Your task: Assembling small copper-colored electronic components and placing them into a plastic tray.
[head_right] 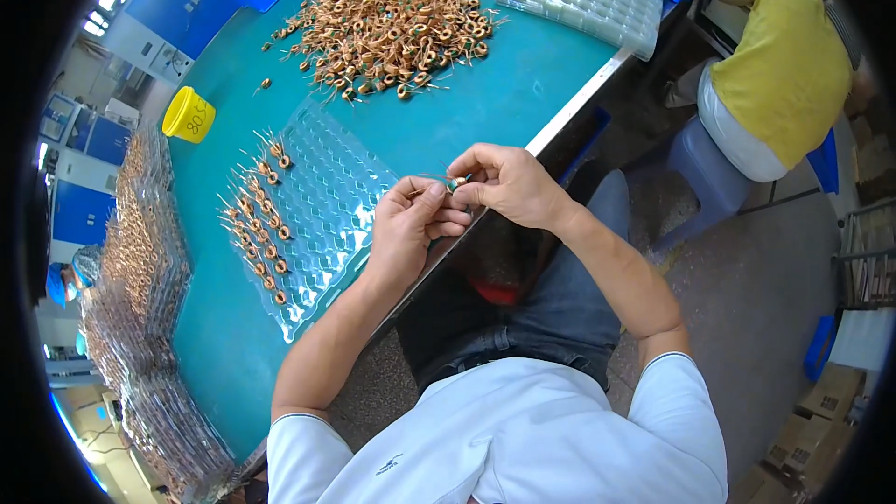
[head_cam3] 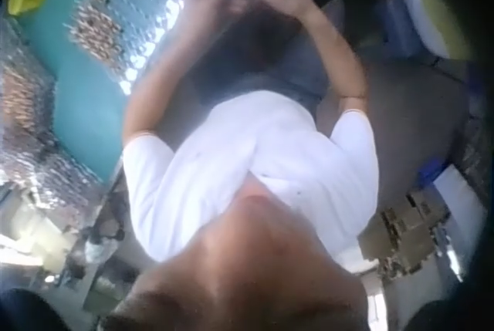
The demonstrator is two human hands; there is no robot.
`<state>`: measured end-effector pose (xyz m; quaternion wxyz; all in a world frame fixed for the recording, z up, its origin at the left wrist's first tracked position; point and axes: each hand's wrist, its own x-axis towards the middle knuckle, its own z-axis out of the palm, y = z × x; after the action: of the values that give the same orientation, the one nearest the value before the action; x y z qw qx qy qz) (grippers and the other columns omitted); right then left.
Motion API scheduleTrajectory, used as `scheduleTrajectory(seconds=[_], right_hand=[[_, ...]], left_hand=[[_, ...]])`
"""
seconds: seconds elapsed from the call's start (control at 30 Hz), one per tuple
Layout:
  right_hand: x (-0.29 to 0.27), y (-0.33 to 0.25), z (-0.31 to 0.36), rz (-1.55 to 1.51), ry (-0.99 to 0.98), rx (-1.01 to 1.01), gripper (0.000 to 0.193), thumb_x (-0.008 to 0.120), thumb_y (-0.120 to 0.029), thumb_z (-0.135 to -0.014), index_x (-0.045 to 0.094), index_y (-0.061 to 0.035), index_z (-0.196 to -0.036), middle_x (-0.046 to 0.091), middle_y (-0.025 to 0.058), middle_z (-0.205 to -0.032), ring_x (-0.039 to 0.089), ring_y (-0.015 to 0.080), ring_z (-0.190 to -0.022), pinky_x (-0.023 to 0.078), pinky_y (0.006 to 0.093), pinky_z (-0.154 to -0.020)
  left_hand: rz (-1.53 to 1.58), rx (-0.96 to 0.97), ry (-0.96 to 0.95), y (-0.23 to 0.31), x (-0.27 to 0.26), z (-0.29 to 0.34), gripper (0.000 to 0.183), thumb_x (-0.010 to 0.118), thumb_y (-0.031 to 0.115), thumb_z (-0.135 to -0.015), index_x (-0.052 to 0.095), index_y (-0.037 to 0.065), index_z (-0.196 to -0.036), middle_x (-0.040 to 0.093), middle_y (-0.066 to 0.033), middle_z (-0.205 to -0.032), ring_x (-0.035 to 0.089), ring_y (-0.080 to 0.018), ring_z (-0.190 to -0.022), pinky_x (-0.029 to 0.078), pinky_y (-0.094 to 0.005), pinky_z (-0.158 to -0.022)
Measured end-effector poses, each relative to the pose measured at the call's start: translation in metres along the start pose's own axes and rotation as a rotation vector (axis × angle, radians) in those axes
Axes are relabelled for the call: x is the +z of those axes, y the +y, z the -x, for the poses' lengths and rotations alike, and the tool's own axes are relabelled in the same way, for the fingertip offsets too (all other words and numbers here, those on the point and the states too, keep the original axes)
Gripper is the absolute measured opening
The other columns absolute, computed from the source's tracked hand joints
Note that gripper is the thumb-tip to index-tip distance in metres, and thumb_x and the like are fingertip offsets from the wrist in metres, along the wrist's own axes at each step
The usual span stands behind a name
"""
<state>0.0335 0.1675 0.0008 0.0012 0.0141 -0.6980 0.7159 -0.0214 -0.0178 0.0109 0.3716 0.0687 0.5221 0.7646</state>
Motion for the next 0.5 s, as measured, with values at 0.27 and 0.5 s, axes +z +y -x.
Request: scheduleTrajectory(seconds=[0.27,0.5], right_hand=[[0.001,-0.004,0.012,-0.169,0.021,0.057,0.026,0.066,0.001,-0.088,0.059,0.0047,-0.113,0.066,0.0068,-0.096,0.064,0.0109,-0.087,0.054,0.0240,-0.076],[0.002,-0.018,0.016,0.087,0.082,0.073,0.015,0.066,-0.001,-0.088,0.063,0.0024,-0.102,0.066,0.0047,-0.084,0.060,0.0075,-0.069,0.052,0.0231,-0.062]], left_hand=[[0.044,-0.034,-0.028,-0.005,0.003,-0.001,0.016,0.054,0.014,-0.100,0.055,-0.001,-0.102,0.068,-0.0166,-0.086,0.070,-0.0194,-0.071,0.059,-0.0277,-0.063],[-0.049,0.089,-0.077,-0.010,0.000,0.007,0.018,0.055,0.016,-0.100,0.058,-0.001,-0.100,0.067,-0.0128,-0.083,0.067,-0.0160,-0.067,0.054,-0.0240,-0.057]])
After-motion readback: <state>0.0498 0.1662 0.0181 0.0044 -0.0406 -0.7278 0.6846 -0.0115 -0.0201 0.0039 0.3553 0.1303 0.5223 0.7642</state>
